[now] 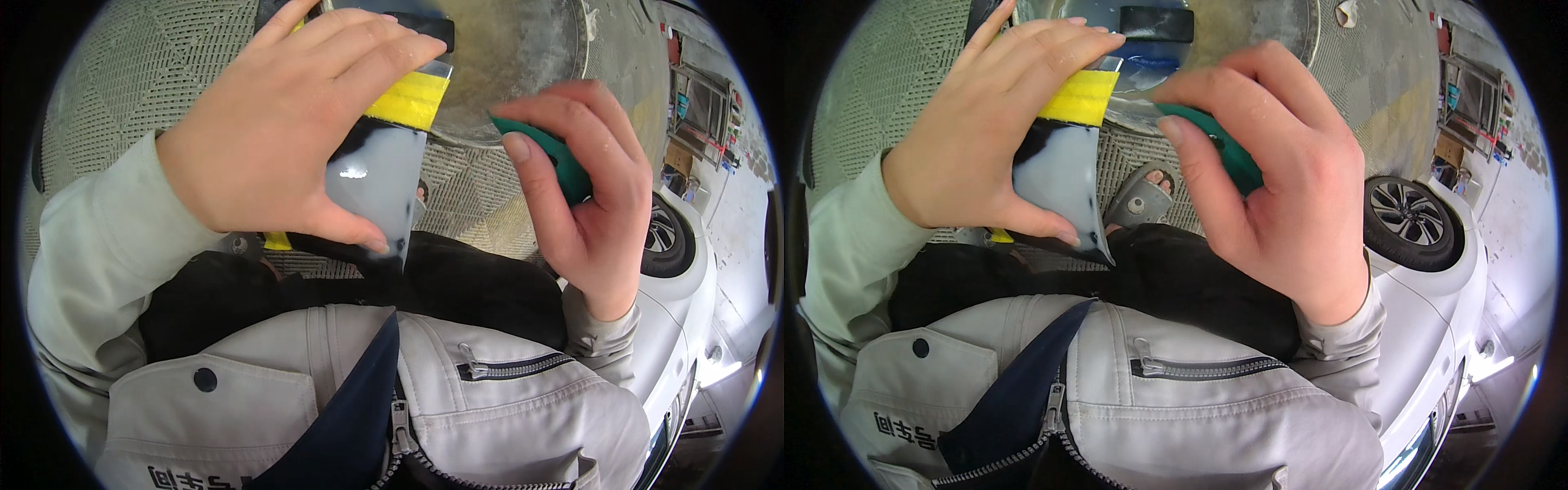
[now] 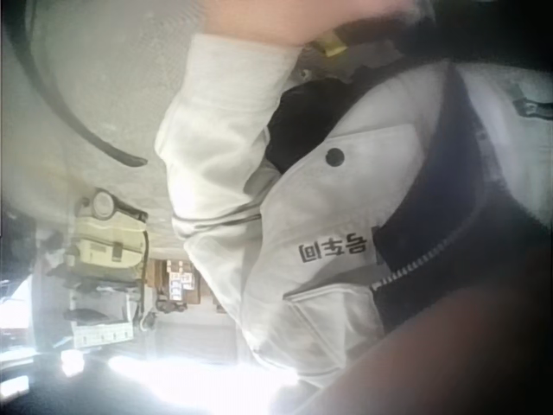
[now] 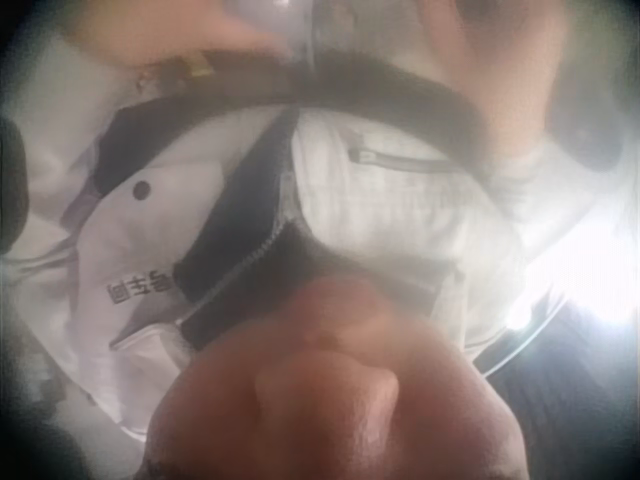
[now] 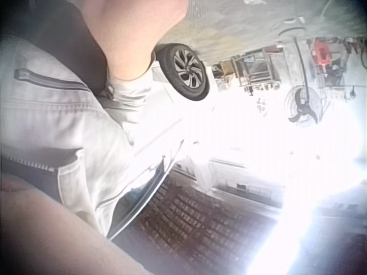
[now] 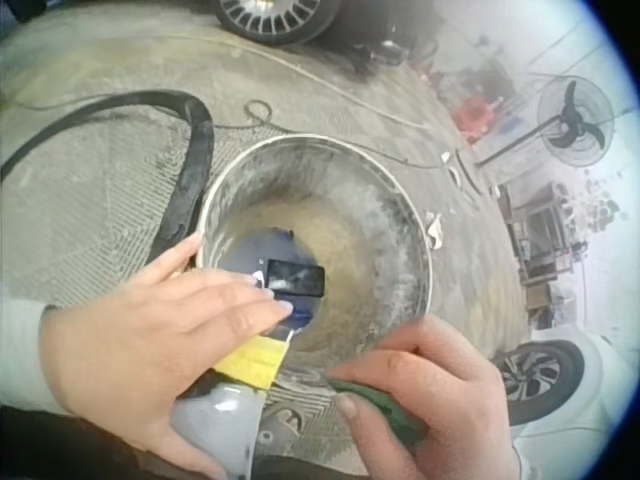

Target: The person sands a small, taped car part using a green sanding block. They repeatedly rub the block over the surface and dip it into a metal bowl of water to rinse it.

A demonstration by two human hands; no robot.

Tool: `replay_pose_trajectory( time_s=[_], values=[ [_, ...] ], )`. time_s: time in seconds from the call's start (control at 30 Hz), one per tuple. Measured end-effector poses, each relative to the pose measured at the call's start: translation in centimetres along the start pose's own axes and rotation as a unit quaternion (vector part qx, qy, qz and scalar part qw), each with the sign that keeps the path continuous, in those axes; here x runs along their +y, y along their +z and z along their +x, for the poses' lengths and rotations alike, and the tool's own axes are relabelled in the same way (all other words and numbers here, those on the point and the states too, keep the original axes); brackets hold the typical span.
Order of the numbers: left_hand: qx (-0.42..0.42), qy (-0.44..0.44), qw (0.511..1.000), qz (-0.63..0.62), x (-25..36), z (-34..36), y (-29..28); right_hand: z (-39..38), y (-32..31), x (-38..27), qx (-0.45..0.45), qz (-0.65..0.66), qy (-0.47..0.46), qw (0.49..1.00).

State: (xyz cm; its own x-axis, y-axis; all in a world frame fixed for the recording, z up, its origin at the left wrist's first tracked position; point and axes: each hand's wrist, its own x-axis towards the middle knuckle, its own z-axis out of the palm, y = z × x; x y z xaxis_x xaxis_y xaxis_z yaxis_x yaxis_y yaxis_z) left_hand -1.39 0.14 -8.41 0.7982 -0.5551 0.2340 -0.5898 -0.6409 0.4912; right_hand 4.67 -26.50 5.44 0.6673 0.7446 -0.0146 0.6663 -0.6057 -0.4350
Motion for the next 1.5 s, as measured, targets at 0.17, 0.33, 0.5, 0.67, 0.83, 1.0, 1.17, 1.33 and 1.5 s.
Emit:
replay_pose_trajectory(
  time_s=[0.17,0.33,0.5,0.67,0.83,1.0,1.17,1.33,1.5],
  values=[
    [-0.002,0.007,1.0,-0.004,-0.2,-0.4,0.0,-0.1,0.3,1.6,-0.108,0.085,-0.046,0.989],
    [0.0,0.007,1.0,-0.007,-0.5,-0.5,-0.1,0.7,0.6,1.5,-0.174,0.067,-0.058,0.981],
    [0.002,0.005,1.0,-0.006,-0.2,-0.6,-0.1,0.8,0.3,1.1,-0.182,-0.021,-0.076,0.98],
    [0.004,0.003,1.0,-0.011,-0.1,-0.5,0.2,0.1,-1.4,1.2,-0.2,-0.038,-0.064,0.977],
    [0.004,0.006,1.0,-0.017,-0.4,-0.7,0.2,0.2,-1.7,1.9,-0.169,-0.009,-0.065,0.983],
    [0.006,0.006,1.0,-0.019,-0.3,-0.9,0.1,0.2,0.1,1.7,-0.054,0.009,-0.072,0.996],
    [0.011,0.002,1.0,-0.019,-0.1,-0.7,0.1,0.7,1.5,1.6,-0.008,0.004,-0.121,0.993],
    [0.016,-0.001,1.0,-0.023,0.1,-0.4,0.0,0.8,2.5,0.9,0.013,0.009,-0.122,0.992],
    [0.022,-0.004,0.999,-0.026,-0.1,-0.3,0.1,1.0,2.8,0.4,0.007,-0.016,-0.122,0.992]
  ],
)
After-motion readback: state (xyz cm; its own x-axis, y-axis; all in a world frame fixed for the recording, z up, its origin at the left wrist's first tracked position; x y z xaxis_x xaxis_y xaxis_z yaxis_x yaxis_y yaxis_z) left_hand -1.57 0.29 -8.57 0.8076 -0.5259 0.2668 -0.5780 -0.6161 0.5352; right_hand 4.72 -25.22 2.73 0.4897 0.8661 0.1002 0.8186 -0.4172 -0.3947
